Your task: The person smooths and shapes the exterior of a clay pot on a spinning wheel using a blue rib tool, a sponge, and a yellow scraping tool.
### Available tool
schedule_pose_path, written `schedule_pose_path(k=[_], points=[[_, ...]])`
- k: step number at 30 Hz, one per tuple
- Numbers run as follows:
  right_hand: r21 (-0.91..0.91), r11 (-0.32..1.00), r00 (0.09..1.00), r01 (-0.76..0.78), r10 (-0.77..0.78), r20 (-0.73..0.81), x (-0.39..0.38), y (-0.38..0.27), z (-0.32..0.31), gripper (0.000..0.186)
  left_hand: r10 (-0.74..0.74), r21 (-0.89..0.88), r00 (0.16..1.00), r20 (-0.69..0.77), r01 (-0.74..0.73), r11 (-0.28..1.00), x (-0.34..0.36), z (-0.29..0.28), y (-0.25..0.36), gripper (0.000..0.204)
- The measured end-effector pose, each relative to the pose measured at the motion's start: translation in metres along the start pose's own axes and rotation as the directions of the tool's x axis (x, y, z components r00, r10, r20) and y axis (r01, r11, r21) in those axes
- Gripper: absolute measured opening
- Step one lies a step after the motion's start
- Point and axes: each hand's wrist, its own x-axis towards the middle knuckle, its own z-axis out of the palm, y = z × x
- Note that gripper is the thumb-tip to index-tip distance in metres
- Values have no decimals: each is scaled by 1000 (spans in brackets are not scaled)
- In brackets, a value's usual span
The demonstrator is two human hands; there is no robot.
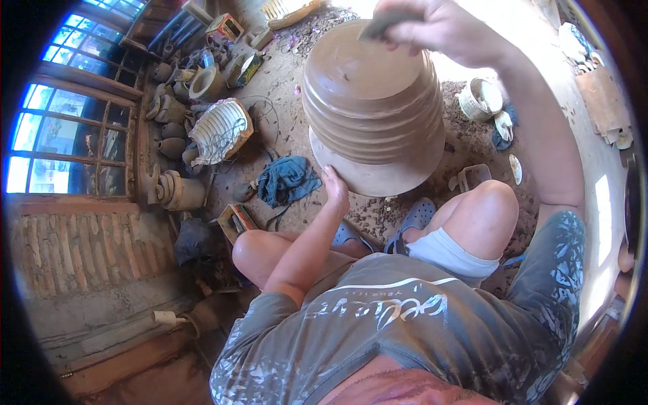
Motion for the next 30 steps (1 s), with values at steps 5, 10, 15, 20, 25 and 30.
schedule_pose_path(k=[5,10,15,20,25,30], points=[[231,969,970,86,-28,-242,-12,-14,-67,21,-38,-31,999,-5,38,999,-16,6,12,74],[-334,811,744,-481,175,-645,12,137,-97,21,-290,-12,949,121,293,956,-74,29,20,81],[210,977,790,-45,163,-591,13,151,-62,22,-402,29,832,383,425,905,-126,32,-23,86],[-212,967,899,-145,39,-435,51,68,9,27,-272,-173,933,236,315,933,-104,50,-16,82],[-727,682,961,-84,-138,-241,76,62,42,28,-83,-134,995,61,90,987,4,9,26,79],[-689,724,963,22,-202,-181,71,65,63,26,-234,-89,969,75,240,967,-11,-1,40,88]])
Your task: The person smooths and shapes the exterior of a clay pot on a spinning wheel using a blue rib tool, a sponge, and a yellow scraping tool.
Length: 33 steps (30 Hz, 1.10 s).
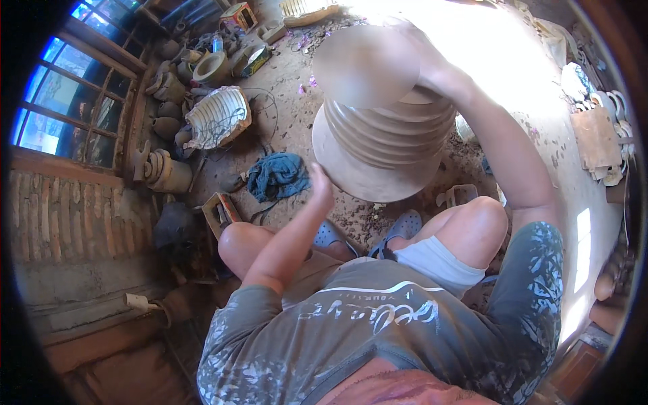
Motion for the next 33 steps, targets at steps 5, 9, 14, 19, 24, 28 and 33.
schedule_pose_path(k=[5,9,14,19,24,28,33], points=[[167,973,986,162,-168,21,-22,-24,-15,24,-301,149,895,329,266,952,-97,36,-77,94],[265,931,960,252,-275,51,-36,-24,-24,24,-92,-102,981,170,111,989,-72,41,-42,88],[338,890,934,305,-349,78,-41,-29,-29,27,150,-31,989,11,-150,988,44,-18,31,74],[363,866,910,345,-402,95,-41,-25,-35,29,54,-83,996,77,-48,995,-7,21,-71,80],[356,862,904,362,-418,93,-40,-15,-32,29,-48,-106,993,109,59,993,-62,50,-58,82],[446,823,886,353,-447,123,-30,-40,-42,31,388,186,905,-173,-357,915,47,-63,15,75],[428,859,898,283,-394,197,-38,-6,-46,28,677,908,691,255,-412,79,-28,-6,23,93]])
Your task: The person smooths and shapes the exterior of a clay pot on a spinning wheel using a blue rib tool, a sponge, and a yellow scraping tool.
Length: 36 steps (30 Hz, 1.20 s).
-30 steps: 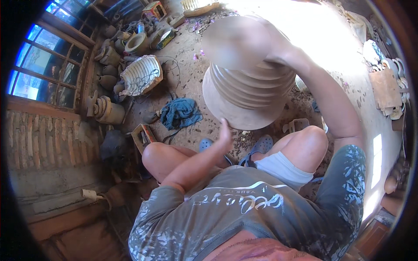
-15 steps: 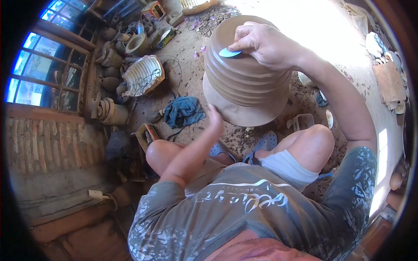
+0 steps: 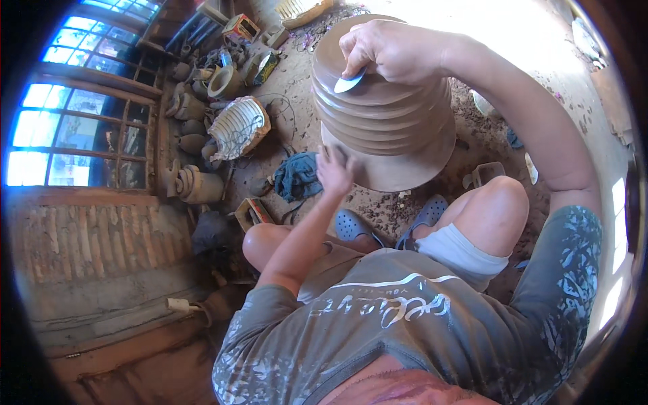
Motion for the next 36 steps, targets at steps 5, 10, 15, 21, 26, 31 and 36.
schedule_pose_path(k=[5,10,15,21,26,31,36], points=[[-41,999,996,-33,37,83,-12,-8,-22,24,203,275,940,273,-278,920,-64,-25,48,128],[16,998,993,60,-58,-104,-61,6,-60,34,256,293,906,336,-359,886,-43,-44,36,133],[220,813,595,-539,552,-584,-226,37,-15,28,379,231,853,358,-475,849,1,-54,-1,121],[71,289,260,-955,925,-276,-473,18,245,20,405,284,783,471,-570,771,38,-71,16,111],[229,72,58,-971,996,-68,-558,-95,440,27,216,445,808,548,-500,743,45,-61,27,107],[211,-195,-92,-958,904,417,-545,-164,462,28,250,501,800,545,-550,668,11,-53,15,113],[374,-175,-181,-911,983,19,-561,-164,430,23,202,533,748,632,-609,588,-35,-54,75,111]])
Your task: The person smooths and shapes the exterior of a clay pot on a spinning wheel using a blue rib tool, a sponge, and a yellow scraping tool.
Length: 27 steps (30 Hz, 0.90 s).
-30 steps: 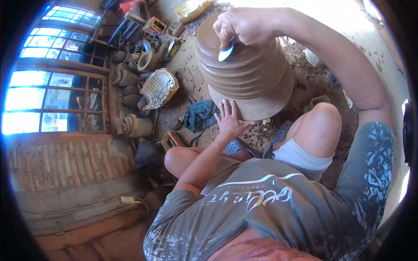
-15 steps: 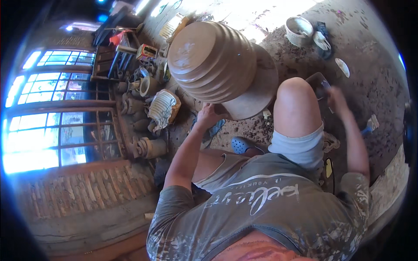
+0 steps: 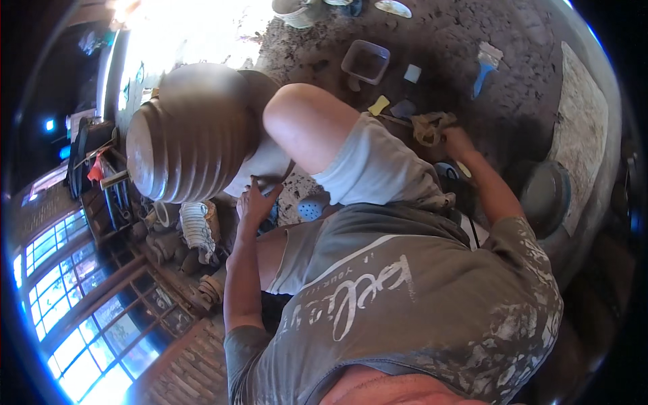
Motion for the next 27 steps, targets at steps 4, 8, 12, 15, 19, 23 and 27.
schedule_pose_path(k=[4,8,12,15,19,23,27], points=[[61,989,969,-133,142,-200,45,14,-15,21,185,-53,982,-38,-187,981,-23,-8,33,91],[-22,980,958,-199,190,-213,70,-45,-60,25,193,-643,974,-118,-223,733,-20,9,6,73],[-204,965,936,163,-216,-276,119,-49,-26,28,-37,-216,915,-403,-56,975,-1,22,-41,83],[-344,904,966,255,-254,51,148,-87,-1,21,-112,-291,993,-32,98,952,-15,27,9,86],[-497,727,850,474,-525,43,171,-106,32,18,76,-316,995,-57,-90,945,-36,-6,78,81],[-544,657,843,522,-496,211,183,-118,49,20,304,-495,883,-357,-455,740,-35,14,71,62],[-344,857,923,384,-360,134,201,-112,50,30,308,-512,817,-487,-553,658,-29,0,87,38]])
